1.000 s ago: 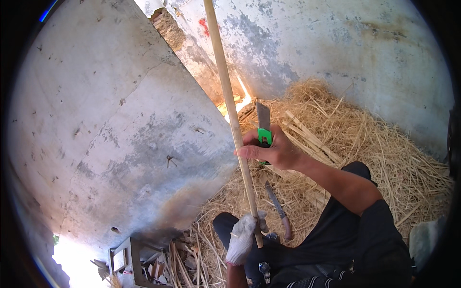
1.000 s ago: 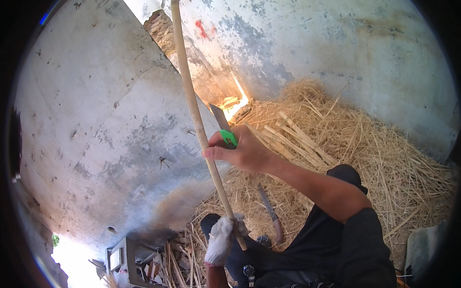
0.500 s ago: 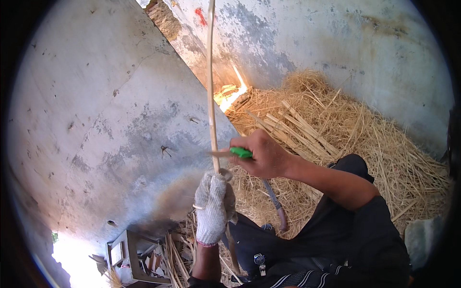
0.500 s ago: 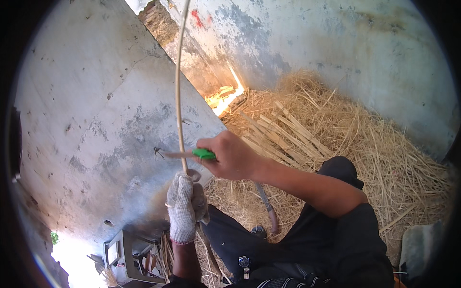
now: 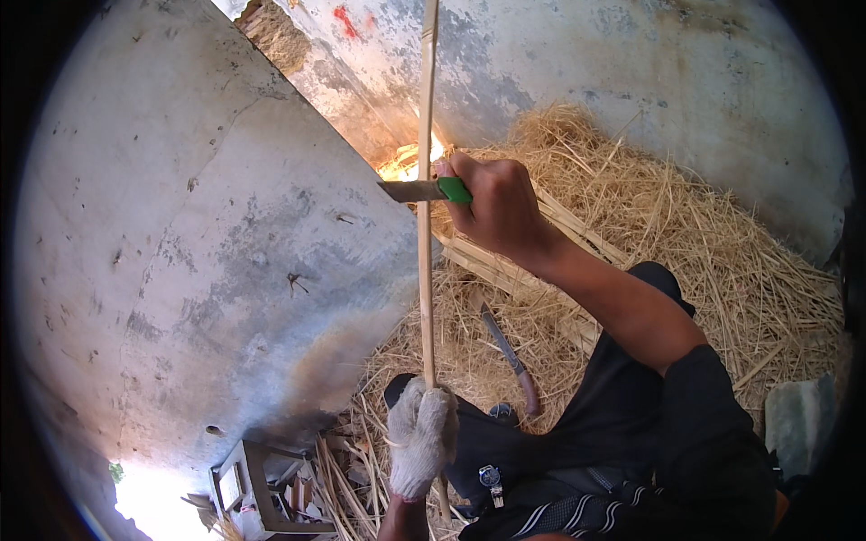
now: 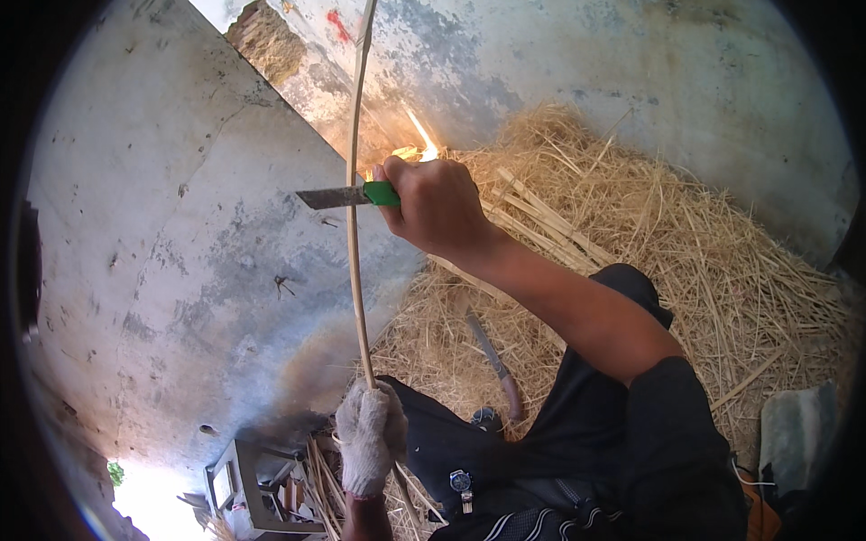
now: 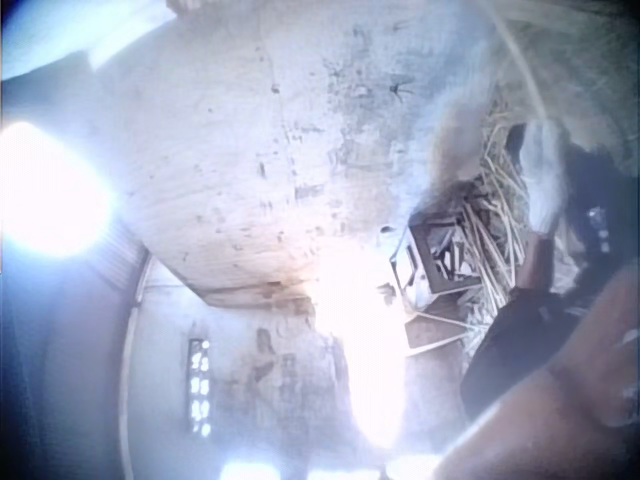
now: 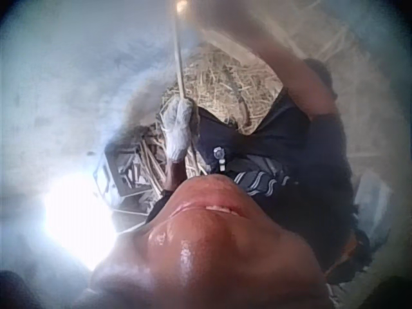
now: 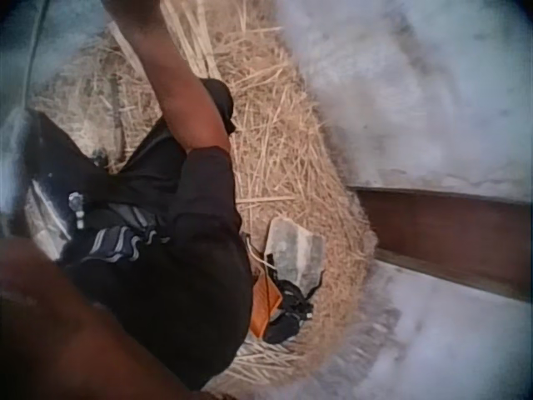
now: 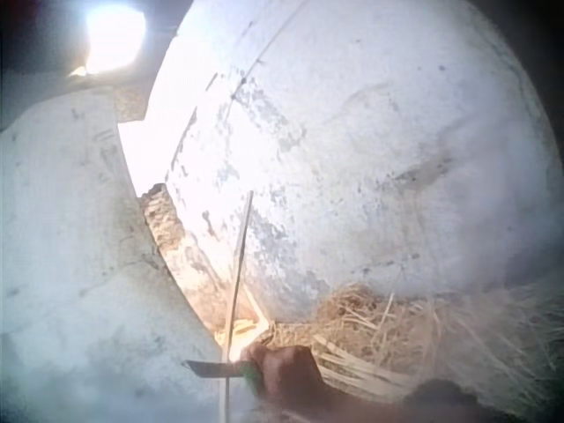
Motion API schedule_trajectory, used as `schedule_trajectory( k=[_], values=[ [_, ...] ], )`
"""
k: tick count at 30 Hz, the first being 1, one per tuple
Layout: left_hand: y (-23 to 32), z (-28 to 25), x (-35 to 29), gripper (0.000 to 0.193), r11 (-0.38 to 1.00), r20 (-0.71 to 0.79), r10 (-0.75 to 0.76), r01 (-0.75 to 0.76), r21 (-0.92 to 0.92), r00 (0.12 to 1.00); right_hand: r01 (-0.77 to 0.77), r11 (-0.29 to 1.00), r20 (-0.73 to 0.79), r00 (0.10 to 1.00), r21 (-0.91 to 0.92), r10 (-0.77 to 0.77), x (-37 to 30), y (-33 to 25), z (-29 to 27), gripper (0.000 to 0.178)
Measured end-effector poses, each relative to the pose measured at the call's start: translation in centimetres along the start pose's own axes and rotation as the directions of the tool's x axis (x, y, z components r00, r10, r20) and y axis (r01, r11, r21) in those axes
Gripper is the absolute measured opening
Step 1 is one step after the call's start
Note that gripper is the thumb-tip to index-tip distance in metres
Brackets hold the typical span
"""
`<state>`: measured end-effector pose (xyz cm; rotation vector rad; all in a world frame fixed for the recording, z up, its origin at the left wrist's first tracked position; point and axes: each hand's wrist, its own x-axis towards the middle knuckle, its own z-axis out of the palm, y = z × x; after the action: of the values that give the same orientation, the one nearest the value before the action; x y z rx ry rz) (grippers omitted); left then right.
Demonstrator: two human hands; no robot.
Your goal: The person sits on a straw-covered floor and uses a knife to shave and smooth a long bamboo stick. They hold the stick with a gloved left hand and scrape it with the knife in their right hand, occasionally switching to a larger machete-like tool to continue the process.
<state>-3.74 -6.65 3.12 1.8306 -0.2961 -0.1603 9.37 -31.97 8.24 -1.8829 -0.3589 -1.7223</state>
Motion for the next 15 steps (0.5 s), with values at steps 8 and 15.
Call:
schedule_trajectory(
  k=[8, 15],
  values=[
    [1.1, 0.8, -1.4, 0.023, 0.940, 0.006, -0.187, 0.181, -0.289, 0.982, 0.066, 0.982, -0.021, 0.997, -0.178, -0.071, 0.0, 2.4, 1.4, 0.023],
    [-0.6, 1.3, -4.7, 0.037, 0.928, 0.054, -0.337, 0.341, -0.149, 0.940, -0.676, 0.673, -0.116, 0.726, -0.301, 0.678, 1.0, 17.1, -3.0, 0.044]
  ],
)
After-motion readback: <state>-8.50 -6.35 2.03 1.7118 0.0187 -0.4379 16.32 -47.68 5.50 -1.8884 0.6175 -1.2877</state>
